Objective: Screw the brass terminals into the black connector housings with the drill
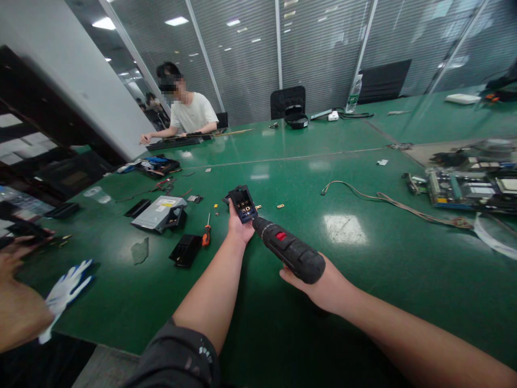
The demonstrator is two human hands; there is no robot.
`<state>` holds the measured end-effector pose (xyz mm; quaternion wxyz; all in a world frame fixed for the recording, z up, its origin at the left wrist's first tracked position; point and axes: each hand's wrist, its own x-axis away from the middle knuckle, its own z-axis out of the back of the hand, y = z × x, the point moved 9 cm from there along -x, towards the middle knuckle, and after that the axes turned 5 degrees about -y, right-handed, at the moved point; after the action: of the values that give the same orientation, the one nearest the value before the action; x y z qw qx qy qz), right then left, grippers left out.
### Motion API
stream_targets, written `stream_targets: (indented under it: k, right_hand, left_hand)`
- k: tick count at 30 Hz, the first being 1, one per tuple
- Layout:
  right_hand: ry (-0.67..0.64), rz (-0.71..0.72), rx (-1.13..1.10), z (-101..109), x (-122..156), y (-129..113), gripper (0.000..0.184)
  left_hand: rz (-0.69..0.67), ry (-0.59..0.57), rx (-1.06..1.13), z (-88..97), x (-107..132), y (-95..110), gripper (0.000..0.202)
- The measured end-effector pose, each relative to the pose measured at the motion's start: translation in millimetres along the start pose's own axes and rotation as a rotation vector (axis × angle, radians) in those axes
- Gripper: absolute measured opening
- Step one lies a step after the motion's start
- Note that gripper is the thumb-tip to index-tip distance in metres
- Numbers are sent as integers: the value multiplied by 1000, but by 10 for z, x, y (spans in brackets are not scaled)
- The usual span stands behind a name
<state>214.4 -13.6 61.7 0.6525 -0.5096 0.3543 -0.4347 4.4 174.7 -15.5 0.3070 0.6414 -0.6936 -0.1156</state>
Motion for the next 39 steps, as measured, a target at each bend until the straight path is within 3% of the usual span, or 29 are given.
stream_targets:
  k: [39]
  right_hand:
    - [-5, -37, 4, -3, -4, 67, 24]
  left_hand:
    - [-3, 2, -6, 32, -38, 3, 67]
